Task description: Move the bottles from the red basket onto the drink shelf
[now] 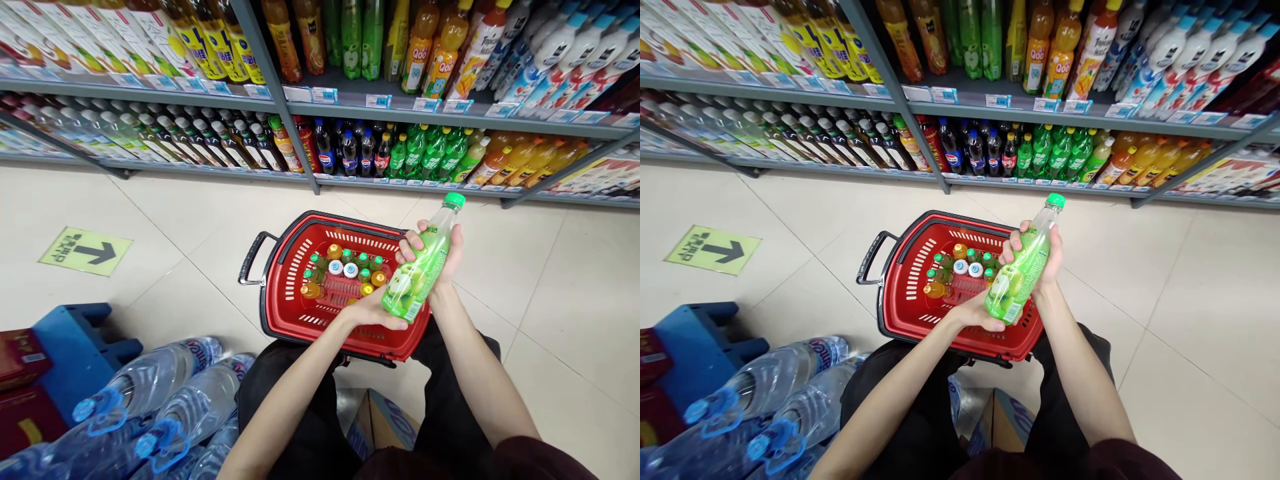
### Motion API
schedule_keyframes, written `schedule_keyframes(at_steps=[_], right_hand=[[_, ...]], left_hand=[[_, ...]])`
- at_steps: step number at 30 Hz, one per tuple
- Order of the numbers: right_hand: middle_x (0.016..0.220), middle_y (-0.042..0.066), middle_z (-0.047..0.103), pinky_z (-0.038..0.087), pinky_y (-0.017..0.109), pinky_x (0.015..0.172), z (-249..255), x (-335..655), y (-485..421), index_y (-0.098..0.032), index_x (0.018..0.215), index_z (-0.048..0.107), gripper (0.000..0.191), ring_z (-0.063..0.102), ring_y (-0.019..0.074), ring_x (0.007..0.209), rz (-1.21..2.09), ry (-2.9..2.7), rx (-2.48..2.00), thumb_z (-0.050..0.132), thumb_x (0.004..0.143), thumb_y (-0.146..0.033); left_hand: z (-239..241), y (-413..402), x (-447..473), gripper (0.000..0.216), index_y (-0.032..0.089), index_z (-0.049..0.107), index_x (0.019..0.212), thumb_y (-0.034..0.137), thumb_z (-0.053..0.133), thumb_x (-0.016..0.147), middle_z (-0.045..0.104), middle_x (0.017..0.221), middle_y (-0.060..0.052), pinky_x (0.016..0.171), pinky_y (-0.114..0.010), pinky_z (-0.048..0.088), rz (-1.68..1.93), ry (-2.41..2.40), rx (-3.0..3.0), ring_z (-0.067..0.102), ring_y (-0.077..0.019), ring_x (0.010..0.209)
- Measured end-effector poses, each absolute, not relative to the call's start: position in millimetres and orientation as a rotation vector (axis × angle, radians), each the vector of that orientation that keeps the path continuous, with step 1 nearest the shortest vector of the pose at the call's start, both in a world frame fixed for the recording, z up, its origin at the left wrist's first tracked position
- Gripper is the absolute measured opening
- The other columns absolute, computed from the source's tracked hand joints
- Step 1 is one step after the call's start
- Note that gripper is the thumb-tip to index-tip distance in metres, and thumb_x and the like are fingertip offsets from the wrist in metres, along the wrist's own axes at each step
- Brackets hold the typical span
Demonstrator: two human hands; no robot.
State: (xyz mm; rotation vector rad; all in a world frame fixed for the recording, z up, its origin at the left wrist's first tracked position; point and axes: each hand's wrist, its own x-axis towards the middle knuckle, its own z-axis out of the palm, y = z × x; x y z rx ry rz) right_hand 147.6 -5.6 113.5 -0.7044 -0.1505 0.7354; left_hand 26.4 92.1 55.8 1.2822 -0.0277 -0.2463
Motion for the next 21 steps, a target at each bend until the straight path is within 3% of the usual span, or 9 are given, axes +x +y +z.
schedule_keyframes(at_steps=[5, 8, 21], right_hand=[[0.059, -0.005, 0.051, 0.053, 0.032, 0.054, 117, 154, -8, -0.026, 0.082, 0.057, 0.066, 0.05, 0.0141, 0.048, 0.665, -0.076, -0.793, 0.044, 0.081, -0.091], [0.06, -0.005, 0.052, 0.054, 0.033, 0.057, 116, 156, -6, -0.026, 0.08, 0.058, 0.067, 0.051, 0.0141, 0.048, 0.621, -0.055, -0.805, 0.042, 0.082, -0.091], [0.058, -0.004, 0.057, 0.06, 0.04, 0.064, 108, 153, 4, -0.025, 0.076, 0.061, 0.065, 0.057, 0.0161, 0.05, 0.635, -0.011, -0.793, 0.052, 0.078, -0.089]], left_hand=[[64, 92, 22, 0.073, 0.018, 0.06, 0.132, 0.045, 0.088, 0.07, 0.072, 0.121, -0.01, 0.099, -0.04, 0.054, -0.213, 0.035, 1.263, 0.068, -0.0268, 0.111], [65, 87, 16, 0.07, 0.019, 0.057, 0.13, 0.041, 0.088, 0.072, 0.07, 0.121, -0.008, 0.096, -0.036, 0.053, -0.061, 0.154, 1.345, 0.068, -0.0246, 0.108], [65, 92, 11, 0.061, 0.02, 0.057, 0.12, 0.05, 0.084, 0.074, 0.067, 0.113, -0.006, 0.092, -0.037, 0.053, 0.004, 0.186, 1.333, 0.065, -0.024, 0.102]])
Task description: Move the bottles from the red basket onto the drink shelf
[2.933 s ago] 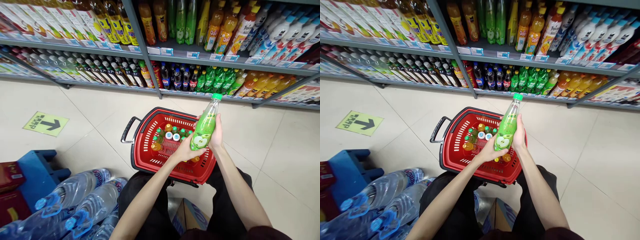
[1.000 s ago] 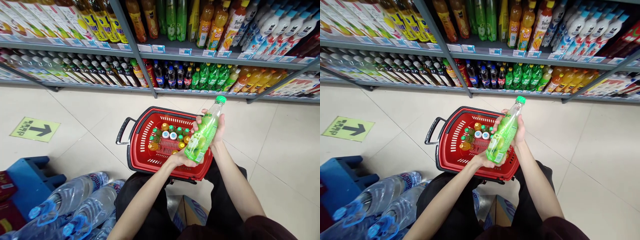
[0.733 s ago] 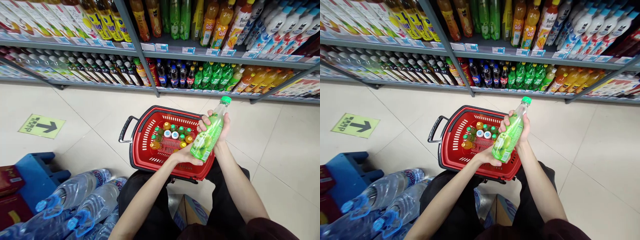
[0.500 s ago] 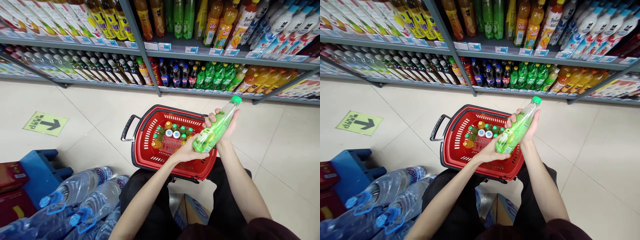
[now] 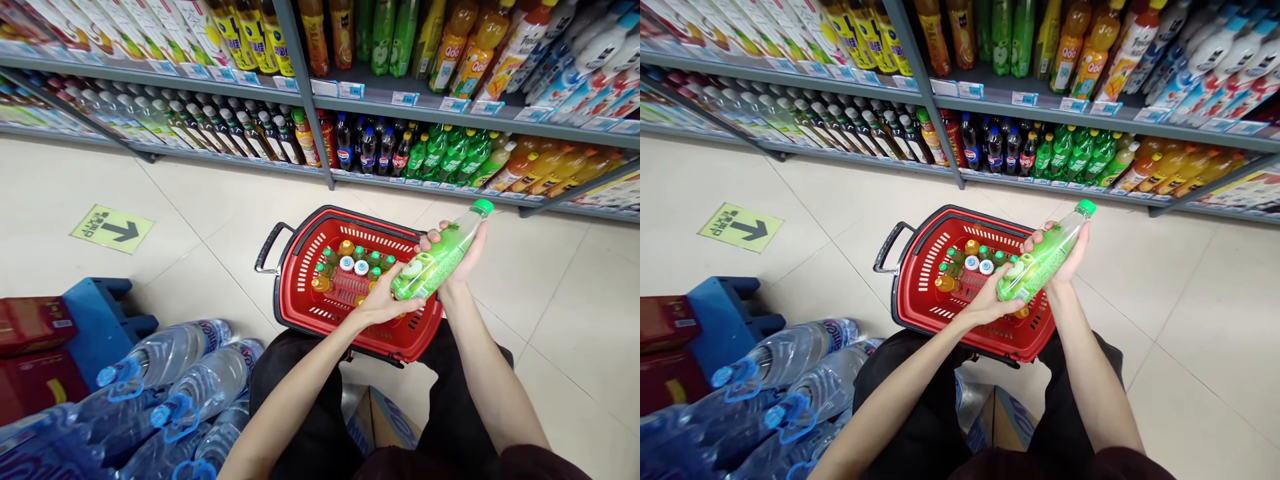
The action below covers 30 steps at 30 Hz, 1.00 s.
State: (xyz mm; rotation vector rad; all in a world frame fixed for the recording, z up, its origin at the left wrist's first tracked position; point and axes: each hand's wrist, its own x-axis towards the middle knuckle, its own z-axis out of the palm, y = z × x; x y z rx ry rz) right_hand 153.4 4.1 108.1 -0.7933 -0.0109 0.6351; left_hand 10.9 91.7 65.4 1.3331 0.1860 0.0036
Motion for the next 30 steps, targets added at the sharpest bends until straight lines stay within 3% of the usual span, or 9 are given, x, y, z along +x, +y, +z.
schedule_keyframes(at_steps=[10, 15, 20, 25, 30], right_hand=[[0.061, -0.003, 0.058, 0.06, 0.04, 0.064, 109, 156, 0, -0.025, 0.079, 0.062, 0.063, 0.066, 0.0206, 0.061, 0.621, -0.006, -0.836, 0.052, 0.08, -0.087], [0.067, -0.002, 0.064, 0.06, 0.037, 0.062, 104, 157, 0, -0.025, 0.08, 0.063, 0.06, 0.066, 0.0184, 0.06, 0.528, 0.019, -0.814, 0.053, 0.081, -0.084], [0.068, -0.002, 0.065, 0.06, 0.034, 0.061, 106, 150, 10, -0.026, 0.077, 0.062, 0.057, 0.067, 0.0174, 0.061, 0.378, 0.077, -0.817, 0.053, 0.083, -0.082], [0.066, -0.002, 0.065, 0.061, 0.034, 0.061, 104, 147, 17, -0.024, 0.079, 0.063, 0.062, 0.068, 0.0178, 0.06, 0.342, 0.012, -0.906, 0.052, 0.082, -0.084], [0.082, 0.001, 0.074, 0.064, 0.038, 0.068, 101, 152, 11, -0.024, 0.097, 0.069, 0.055, 0.074, 0.0201, 0.07, 0.428, -0.025, -0.92, 0.057, 0.086, -0.076]], left_hand=[[72, 91, 13, 0.058, 0.017, 0.06, 0.121, 0.046, 0.081, 0.077, 0.071, 0.109, -0.006, 0.089, -0.036, 0.053, 0.046, 0.217, 1.544, 0.067, -0.0251, 0.099], [65, 88, 19, 0.074, 0.021, 0.052, 0.132, 0.045, 0.086, 0.071, 0.065, 0.127, -0.01, 0.103, -0.042, 0.051, 0.296, 0.319, 1.707, 0.064, -0.0296, 0.118], [45, 91, 27, 0.064, 0.022, 0.049, 0.138, 0.031, 0.076, 0.081, 0.056, 0.138, -0.013, 0.107, -0.045, 0.054, 0.525, 0.243, 1.951, 0.059, -0.0289, 0.129], [27, 96, 29, 0.069, 0.024, 0.043, 0.146, 0.03, 0.072, 0.083, 0.062, 0.136, -0.01, 0.102, -0.046, 0.059, 0.482, 0.216, 2.069, 0.065, -0.0281, 0.123], [35, 95, 26, 0.077, 0.018, 0.047, 0.143, 0.041, 0.079, 0.076, 0.069, 0.131, -0.012, 0.1, -0.042, 0.059, 0.459, 0.208, 1.898, 0.071, -0.0269, 0.112]])
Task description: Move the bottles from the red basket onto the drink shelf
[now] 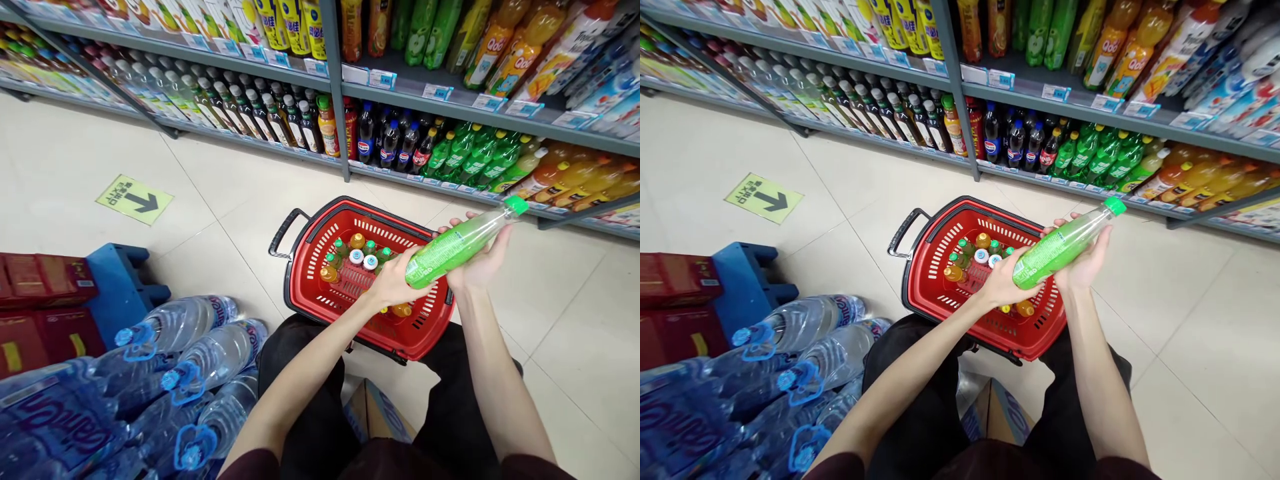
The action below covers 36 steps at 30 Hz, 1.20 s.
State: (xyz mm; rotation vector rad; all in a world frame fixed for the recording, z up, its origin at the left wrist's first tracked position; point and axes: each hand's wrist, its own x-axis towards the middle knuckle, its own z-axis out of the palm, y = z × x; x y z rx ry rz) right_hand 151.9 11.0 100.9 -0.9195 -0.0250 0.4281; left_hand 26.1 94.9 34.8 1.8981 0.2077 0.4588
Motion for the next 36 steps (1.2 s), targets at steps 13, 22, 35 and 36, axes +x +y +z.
schedule_keyframes(at_steps=[13, 22, 35, 36], right_hand=[[0.07, -0.001, 0.066, 0.059, 0.038, 0.068, 107, 154, -3, -0.028, 0.108, 0.066, 0.06, 0.072, 0.0231, 0.074, 0.603, -0.202, -0.944, 0.055, 0.083, -0.081], [0.067, -0.003, 0.06, 0.057, 0.034, 0.064, 109, 158, -2, -0.028, 0.106, 0.061, 0.061, 0.07, 0.0203, 0.069, 0.61, -0.195, -1.008, 0.049, 0.085, -0.083], [0.07, -0.001, 0.064, 0.059, 0.036, 0.066, 107, 159, -4, -0.027, 0.104, 0.061, 0.059, 0.072, 0.0224, 0.076, 0.619, -0.189, -1.009, 0.05, 0.086, -0.082], [0.07, -0.001, 0.064, 0.059, 0.036, 0.066, 107, 160, -4, -0.027, 0.104, 0.061, 0.06, 0.072, 0.0223, 0.075, 0.621, -0.198, -1.004, 0.05, 0.086, -0.082]], left_hand=[[42, 86, 22, 0.062, 0.012, 0.066, 0.123, 0.046, 0.084, 0.074, 0.076, 0.111, -0.01, 0.09, -0.037, 0.056, -0.034, -0.011, 1.222, 0.071, -0.0279, 0.102], [31, 86, 29, 0.062, 0.01, 0.067, 0.125, 0.046, 0.081, 0.077, 0.075, 0.117, -0.014, 0.097, -0.042, 0.055, -0.016, -0.028, 1.301, 0.07, -0.0306, 0.108], [26, 89, 30, 0.06, 0.009, 0.071, 0.115, 0.054, 0.08, 0.076, 0.077, 0.1, -0.011, 0.094, -0.039, 0.056, -0.068, 0.041, 1.477, 0.07, -0.031, 0.104], [26, 89, 30, 0.061, 0.009, 0.07, 0.116, 0.055, 0.079, 0.077, 0.077, 0.101, -0.012, 0.095, -0.039, 0.056, -0.066, 0.034, 1.472, 0.07, -0.0312, 0.104]])
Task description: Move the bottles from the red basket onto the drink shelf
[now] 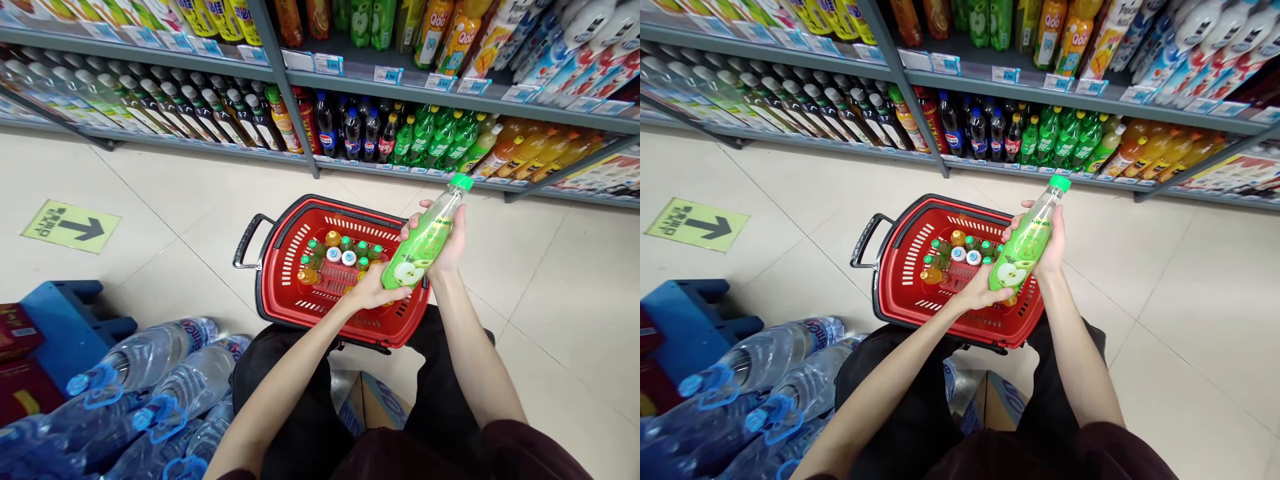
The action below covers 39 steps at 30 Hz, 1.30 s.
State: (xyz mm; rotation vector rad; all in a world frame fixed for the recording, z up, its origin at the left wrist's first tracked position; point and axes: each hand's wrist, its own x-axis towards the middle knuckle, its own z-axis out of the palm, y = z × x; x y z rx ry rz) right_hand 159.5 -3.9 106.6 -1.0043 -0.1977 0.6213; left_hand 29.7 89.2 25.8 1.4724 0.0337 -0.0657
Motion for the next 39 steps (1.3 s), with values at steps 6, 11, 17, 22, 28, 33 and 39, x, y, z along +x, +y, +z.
schedule_keyframes(at_steps=[6, 11, 17, 22, 28, 33, 39], right_hand=[[0.07, -0.001, 0.064, 0.059, 0.035, 0.064, 106, 160, -4, -0.026, 0.103, 0.063, 0.059, 0.072, 0.0214, 0.075, 0.619, -0.183, -0.989, 0.052, 0.085, -0.082], [0.069, -0.002, 0.064, 0.061, 0.035, 0.064, 105, 161, -3, -0.026, 0.099, 0.063, 0.059, 0.073, 0.0211, 0.074, 0.563, -0.135, -1.01, 0.052, 0.084, -0.082], [0.074, -0.003, 0.063, 0.061, 0.035, 0.066, 104, 156, 6, -0.029, 0.096, 0.057, 0.055, 0.072, 0.0197, 0.076, 0.344, -0.057, -1.015, 0.051, 0.083, -0.083], [0.079, -0.002, 0.064, 0.061, 0.035, 0.07, 105, 150, 12, -0.029, 0.098, 0.058, 0.049, 0.072, 0.019, 0.079, 0.339, -0.042, -0.99, 0.056, 0.085, -0.076], [0.087, -0.001, 0.069, 0.061, 0.035, 0.067, 109, 156, 8, -0.03, 0.105, 0.063, 0.048, 0.073, 0.0193, 0.081, 0.412, -0.063, -1.009, 0.056, 0.087, -0.074], [0.086, -0.003, 0.069, 0.061, 0.033, 0.068, 113, 165, -3, -0.03, 0.106, 0.066, 0.04, 0.071, 0.0156, 0.072, 0.395, -0.056, -0.918, 0.064, 0.087, -0.065], [0.082, -0.005, 0.067, 0.06, 0.033, 0.072, 112, 168, -9, -0.027, 0.097, 0.066, 0.033, 0.066, 0.0131, 0.069, 0.391, 0.032, -0.782, 0.074, 0.083, -0.056]], left_hand=[[24, 88, 29, 0.067, 0.009, 0.065, 0.126, 0.055, 0.077, 0.079, 0.075, 0.114, -0.014, 0.098, -0.041, 0.055, -0.048, 0.017, 1.464, 0.069, -0.0313, 0.109], [29, 87, 28, 0.068, 0.013, 0.058, 0.131, 0.052, 0.078, 0.079, 0.072, 0.118, -0.012, 0.093, -0.038, 0.055, 0.054, 0.069, 1.511, 0.069, -0.0274, 0.105], [40, 82, 36, 0.077, 0.018, 0.05, 0.135, 0.039, 0.086, 0.07, 0.064, 0.13, -0.012, 0.101, -0.038, 0.053, 0.439, 0.334, 1.718, 0.063, -0.0265, 0.119], [36, 82, 38, 0.069, 0.017, 0.053, 0.134, 0.029, 0.082, 0.072, 0.065, 0.129, -0.013, 0.107, -0.045, 0.051, 0.566, 0.347, 1.885, 0.064, -0.027, 0.12], [39, 85, 31, 0.073, 0.015, 0.055, 0.131, 0.03, 0.086, 0.067, 0.071, 0.117, -0.009, 0.095, -0.036, 0.056, 0.26, 0.301, 1.51, 0.069, -0.0226, 0.105], [45, 89, 27, 0.066, 0.014, 0.057, 0.123, 0.043, 0.085, 0.07, 0.069, 0.081, -0.002, 0.048, -0.023, 0.044, -0.219, 0.121, 1.092, 0.056, -0.0091, 0.051], [37, 92, 29, 0.051, 0.01, 0.063, 0.084, 0.054, 0.077, 0.061, 0.061, 0.059, -0.002, 0.037, -0.02, 0.013, -0.367, 0.117, 0.798, 0.03, -0.0022, 0.036]])
